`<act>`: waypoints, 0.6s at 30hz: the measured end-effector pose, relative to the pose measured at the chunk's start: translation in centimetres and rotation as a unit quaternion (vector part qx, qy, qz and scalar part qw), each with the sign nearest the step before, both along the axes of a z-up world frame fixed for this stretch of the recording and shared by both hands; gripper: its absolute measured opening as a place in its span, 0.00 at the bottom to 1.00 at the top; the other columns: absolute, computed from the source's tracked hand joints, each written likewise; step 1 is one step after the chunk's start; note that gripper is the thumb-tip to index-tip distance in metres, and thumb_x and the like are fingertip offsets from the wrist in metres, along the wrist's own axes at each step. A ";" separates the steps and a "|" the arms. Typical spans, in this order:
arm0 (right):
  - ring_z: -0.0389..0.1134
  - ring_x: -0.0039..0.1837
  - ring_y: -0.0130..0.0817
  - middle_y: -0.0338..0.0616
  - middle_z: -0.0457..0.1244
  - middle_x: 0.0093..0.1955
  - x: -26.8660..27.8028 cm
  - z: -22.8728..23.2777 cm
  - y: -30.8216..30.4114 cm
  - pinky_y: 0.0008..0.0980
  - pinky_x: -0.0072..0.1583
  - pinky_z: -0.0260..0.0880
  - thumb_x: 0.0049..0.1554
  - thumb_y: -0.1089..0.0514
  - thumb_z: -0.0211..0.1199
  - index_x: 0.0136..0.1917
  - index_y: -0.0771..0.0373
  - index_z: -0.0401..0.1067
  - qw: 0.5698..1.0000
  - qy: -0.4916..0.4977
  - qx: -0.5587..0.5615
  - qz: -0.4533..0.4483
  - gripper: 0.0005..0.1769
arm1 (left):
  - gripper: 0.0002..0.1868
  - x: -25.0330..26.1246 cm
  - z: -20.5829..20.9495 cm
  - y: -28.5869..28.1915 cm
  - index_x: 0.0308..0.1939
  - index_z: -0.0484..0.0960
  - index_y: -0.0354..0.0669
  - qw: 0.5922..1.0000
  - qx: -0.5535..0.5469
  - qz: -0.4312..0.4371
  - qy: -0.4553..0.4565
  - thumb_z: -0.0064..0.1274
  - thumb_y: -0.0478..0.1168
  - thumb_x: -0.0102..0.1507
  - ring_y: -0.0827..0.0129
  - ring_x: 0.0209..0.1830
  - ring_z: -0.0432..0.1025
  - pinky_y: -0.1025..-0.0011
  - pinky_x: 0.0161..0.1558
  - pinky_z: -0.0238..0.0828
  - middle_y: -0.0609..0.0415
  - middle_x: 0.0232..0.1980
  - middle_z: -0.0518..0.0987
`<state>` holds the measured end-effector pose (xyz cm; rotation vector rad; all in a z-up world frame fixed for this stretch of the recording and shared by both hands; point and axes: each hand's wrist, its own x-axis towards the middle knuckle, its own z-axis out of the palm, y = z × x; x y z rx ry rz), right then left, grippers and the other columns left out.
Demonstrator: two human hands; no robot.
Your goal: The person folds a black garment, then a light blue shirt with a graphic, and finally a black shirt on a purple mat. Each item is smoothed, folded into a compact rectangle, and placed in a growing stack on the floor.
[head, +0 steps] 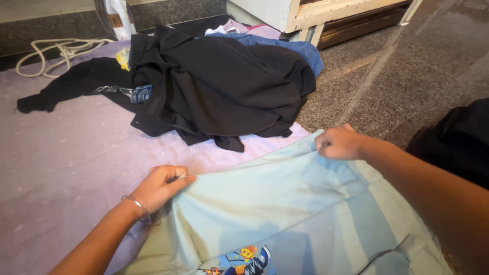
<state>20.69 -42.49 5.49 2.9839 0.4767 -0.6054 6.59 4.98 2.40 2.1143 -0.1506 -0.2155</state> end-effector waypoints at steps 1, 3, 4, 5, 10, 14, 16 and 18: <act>0.70 0.62 0.40 0.42 0.73 0.53 0.7 -0.2 -0.1 0.49 0.75 0.45 0.54 0.46 0.56 0.52 0.48 0.78 0.999 -0.021 0.027 -0.004 0.16 | 0.21 0.1 -0.5 0.6 0.23 0.71 0.35 0.999 -0.047 -0.003 0.010 0.55 0.46 0.64 0.71 0.28 0.61 0.67 0.32 0.62 0.50 0.26 0.67; 0.67 0.63 0.43 0.42 0.71 0.56 1.5 -0.5 -0.3 0.53 0.73 0.43 0.57 0.44 0.55 0.55 0.46 0.76 0.995 -0.064 0.080 -0.013 0.16 | 0.16 0.5 -1.0 1.7 0.23 0.75 0.37 0.994 0.060 -0.018 -0.090 0.53 0.44 0.62 0.69 0.31 0.66 0.69 0.40 0.63 0.49 0.26 0.72; 0.68 0.63 0.43 0.42 0.71 0.55 1.7 -0.6 -0.5 0.54 0.72 0.42 0.57 0.46 0.55 0.55 0.46 0.76 0.994 -0.074 0.081 -0.012 0.15 | 0.15 0.7 -1.2 2.1 0.23 0.77 0.38 0.984 0.112 -0.024 -0.140 0.51 0.43 0.61 0.67 0.33 0.69 0.69 0.44 0.64 0.48 0.26 0.74; 0.68 0.62 0.42 0.41 0.71 0.55 1.8 -0.8 -0.4 0.55 0.72 0.42 0.56 0.47 0.56 0.54 0.47 0.76 0.993 -0.084 0.083 -0.010 0.14 | 0.12 0.9 -1.2 2.2 0.25 0.79 0.39 0.985 0.111 -0.021 -0.128 0.51 0.42 0.60 0.67 0.34 0.70 0.69 0.45 0.64 0.49 0.26 0.76; 0.70 0.61 0.38 0.37 0.73 0.52 1.5 -1.4 0.8 0.48 0.71 0.48 0.56 0.53 0.59 0.54 0.43 0.75 0.990 -0.134 0.054 0.011 0.13 | 0.10 0.1 -0.8 2.0 0.33 0.83 0.41 0.999 0.026 0.011 -0.019 0.49 0.40 0.58 0.66 0.38 0.75 0.69 0.48 0.70 0.50 0.31 0.83; 0.67 0.63 0.39 0.37 0.71 0.52 0.5 -1.9 1.6 0.50 0.71 0.48 0.58 0.53 0.61 0.54 0.43 0.74 0.983 -0.183 0.007 0.004 0.10 | 0.13 -1.0 0.2 1.4 0.42 0.84 0.45 0.998 0.054 0.040 -0.016 0.49 0.38 0.56 0.67 0.41 0.76 0.71 0.52 0.68 0.52 0.36 0.84; 0.65 0.64 0.39 0.37 0.70 0.52 -0.3 -2.3 1.9 0.52 0.70 0.48 0.57 0.53 0.62 0.53 0.43 0.73 0.975 -0.219 0.023 0.008 0.10 | 0.16 -1.8 0.8 1.2 0.45 0.85 0.46 0.997 0.041 0.054 -0.033 0.50 0.38 0.55 0.67 0.45 0.77 0.71 0.55 0.69 0.52 0.41 0.84; 0.63 0.66 0.39 0.37 0.69 0.54 -1.6 -2.5 2.0 0.54 0.70 0.47 0.56 0.52 0.63 0.51 0.44 0.73 0.963 -0.262 0.058 0.007 0.09 | 0.19 -3.4 1.5 1.1 0.51 0.82 0.45 0.985 0.089 0.051 -0.140 0.54 0.41 0.57 0.63 0.53 0.73 0.65 0.60 0.60 0.50 0.51 0.79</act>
